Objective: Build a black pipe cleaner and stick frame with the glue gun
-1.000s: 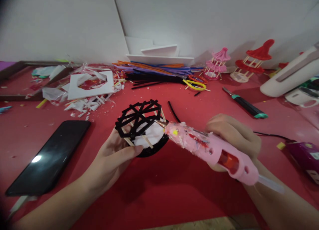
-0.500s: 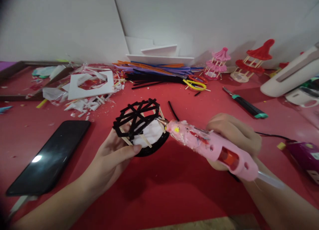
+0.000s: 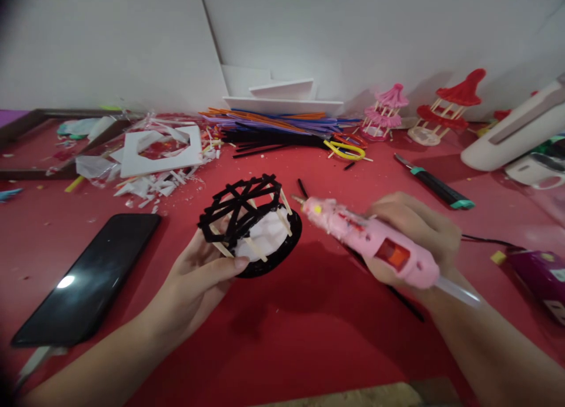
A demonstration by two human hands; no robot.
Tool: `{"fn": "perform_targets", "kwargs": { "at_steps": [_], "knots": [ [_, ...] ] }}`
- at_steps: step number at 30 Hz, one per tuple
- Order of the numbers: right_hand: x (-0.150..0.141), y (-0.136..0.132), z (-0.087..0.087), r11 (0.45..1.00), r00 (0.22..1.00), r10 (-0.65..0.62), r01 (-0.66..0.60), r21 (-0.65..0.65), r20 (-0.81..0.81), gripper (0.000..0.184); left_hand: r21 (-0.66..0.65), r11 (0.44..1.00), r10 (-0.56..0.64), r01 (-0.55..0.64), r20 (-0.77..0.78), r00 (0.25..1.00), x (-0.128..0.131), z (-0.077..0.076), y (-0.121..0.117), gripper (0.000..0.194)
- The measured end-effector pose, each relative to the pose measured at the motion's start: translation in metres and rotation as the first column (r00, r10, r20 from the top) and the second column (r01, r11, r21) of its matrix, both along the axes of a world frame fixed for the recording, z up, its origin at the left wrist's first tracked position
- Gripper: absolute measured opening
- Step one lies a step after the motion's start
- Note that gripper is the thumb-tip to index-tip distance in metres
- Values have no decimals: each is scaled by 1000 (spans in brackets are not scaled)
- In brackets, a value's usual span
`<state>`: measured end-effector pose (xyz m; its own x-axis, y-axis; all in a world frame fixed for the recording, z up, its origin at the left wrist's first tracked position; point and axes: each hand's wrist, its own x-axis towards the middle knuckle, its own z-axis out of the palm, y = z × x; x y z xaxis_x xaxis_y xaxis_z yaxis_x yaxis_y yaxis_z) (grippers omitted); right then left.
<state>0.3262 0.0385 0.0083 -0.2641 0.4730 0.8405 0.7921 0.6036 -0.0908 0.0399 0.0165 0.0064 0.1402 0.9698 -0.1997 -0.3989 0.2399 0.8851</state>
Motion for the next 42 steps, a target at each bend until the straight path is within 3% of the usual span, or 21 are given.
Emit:
{"fn": "perform_targets", "kwargs": {
  "at_steps": [2,4,7,9,12,14,16,18,19,22,26,28,30,33,37,42],
  "knots": [
    [5,6,7,998,994,-58,59,-8,91,14,-23,1000,19,-19,-9,1000,0,-1,1,52],
    [15,14,8,966,950,-179,219,-138,257,20,-33,999,17,-16,10,1000,1,0,2,49],
    [34,23,0,794,783,-323,530,-298,532,32,-20,1000,0,1,38,999,2,1,2,51],
    [42,25,-7,691,692,-343,644,-328,635,33,-25,1000,18,-17,29,999,2,1,2,60],
    [46,23,-11,656,653,-330,678,-332,682,33,-32,999,34,-34,6,999,2,-2,3,71],
    [39,22,-10,669,651,-400,689,-280,646,32,-19,1000,21,-21,-7,1000,2,-4,4,72],
    [25,20,-8,735,725,-442,630,-250,528,30,-10,1000,18,-18,-23,1000,3,-6,5,71],
    [5,19,-10,822,859,-349,473,-317,376,27,-6,1000,22,-23,-41,999,5,-6,6,68],
    [-5,18,-13,839,913,-251,371,-399,320,27,1,1000,20,-20,-49,999,6,-5,6,65],
    [-32,14,-27,813,968,-65,193,-549,243,33,27,1000,-11,12,-63,998,8,-3,5,54],
    [-41,11,-38,777,966,-58,203,-596,253,37,-12,1000,21,-22,-59,998,8,-3,4,63],
    [-39,11,-33,812,975,-125,207,-545,183,36,-36,999,38,-40,-57,998,7,-4,4,62],
    [-36,9,-23,888,981,-192,183,-422,20,28,-8,999,32,-33,-78,996,6,-6,4,54],
    [-36,0,-6,968,968,-172,131,-215,-185,17,74,997,19,-9,-138,990,6,-7,4,48],
    [-44,-19,11,998,999,-23,21,-67,-36,24,160,987,41,-14,-167,985,7,-10,3,46],
    [-48,-28,17,994,982,111,-107,-38,155,23,236,972,82,-9,-300,950,5,-14,2,34]
  ]
}}
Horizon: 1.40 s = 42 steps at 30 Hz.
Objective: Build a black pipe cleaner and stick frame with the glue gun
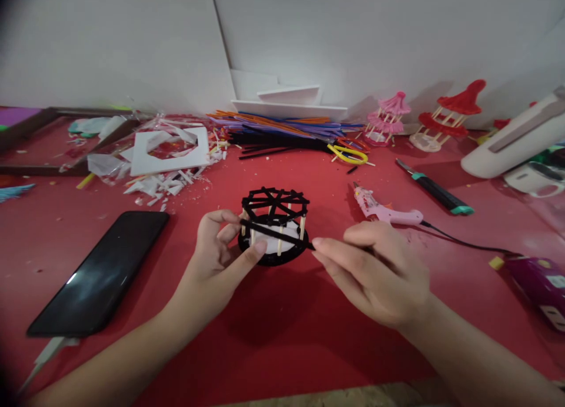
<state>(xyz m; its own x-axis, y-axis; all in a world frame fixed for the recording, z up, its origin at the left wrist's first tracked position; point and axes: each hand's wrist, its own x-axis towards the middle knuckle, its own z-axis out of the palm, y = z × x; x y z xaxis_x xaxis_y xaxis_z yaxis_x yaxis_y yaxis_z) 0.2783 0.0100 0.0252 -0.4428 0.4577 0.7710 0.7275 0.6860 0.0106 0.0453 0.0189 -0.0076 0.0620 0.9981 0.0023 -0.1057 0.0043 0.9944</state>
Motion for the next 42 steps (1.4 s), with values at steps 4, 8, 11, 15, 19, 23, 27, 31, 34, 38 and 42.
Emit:
{"fn": "perform_targets", "kwargs": {
  "at_steps": [4,8,11,15,19,23,27,31,34,38,42],
  "knots": [
    [0,1,1,999,995,38,-38,5,95,13,7,999,-34,36,-154,987,-3,2,2,13],
    [-3,0,2,997,990,70,-71,-2,119,6,24,999,-27,32,-192,981,-3,5,3,9],
    [-7,-1,1,999,996,36,-36,0,88,7,55,998,-6,20,-231,973,-3,4,3,12],
    [-10,-2,-3,1000,1000,17,-17,2,23,7,71,997,-11,31,-262,965,-3,2,2,13],
    [-11,-1,-4,1000,1000,17,-17,-25,5,10,43,999,-18,24,-128,992,-2,2,1,14],
    [-12,0,-3,1000,1000,15,-15,-25,8,9,83,997,10,10,-235,972,-3,1,1,15],
    [-15,1,-2,998,999,36,-34,-53,34,7,162,985,25,50,-432,902,-4,-1,2,21],
    [-20,0,-1,998,995,57,-55,-26,82,7,134,987,-22,86,-424,905,-3,-1,-1,32],
    [-21,-2,-2,997,990,82,-79,-25,112,7,166,983,5,77,-442,897,-2,0,-3,38],
    [-21,-3,-7,994,987,102,-97,-50,125,7,244,969,88,37,-480,873,-3,-3,-3,45],
    [-19,-1,-12,988,979,147,-140,-58,141,7,280,960,90,29,-403,911,-4,-13,-2,41]
  ]
}}
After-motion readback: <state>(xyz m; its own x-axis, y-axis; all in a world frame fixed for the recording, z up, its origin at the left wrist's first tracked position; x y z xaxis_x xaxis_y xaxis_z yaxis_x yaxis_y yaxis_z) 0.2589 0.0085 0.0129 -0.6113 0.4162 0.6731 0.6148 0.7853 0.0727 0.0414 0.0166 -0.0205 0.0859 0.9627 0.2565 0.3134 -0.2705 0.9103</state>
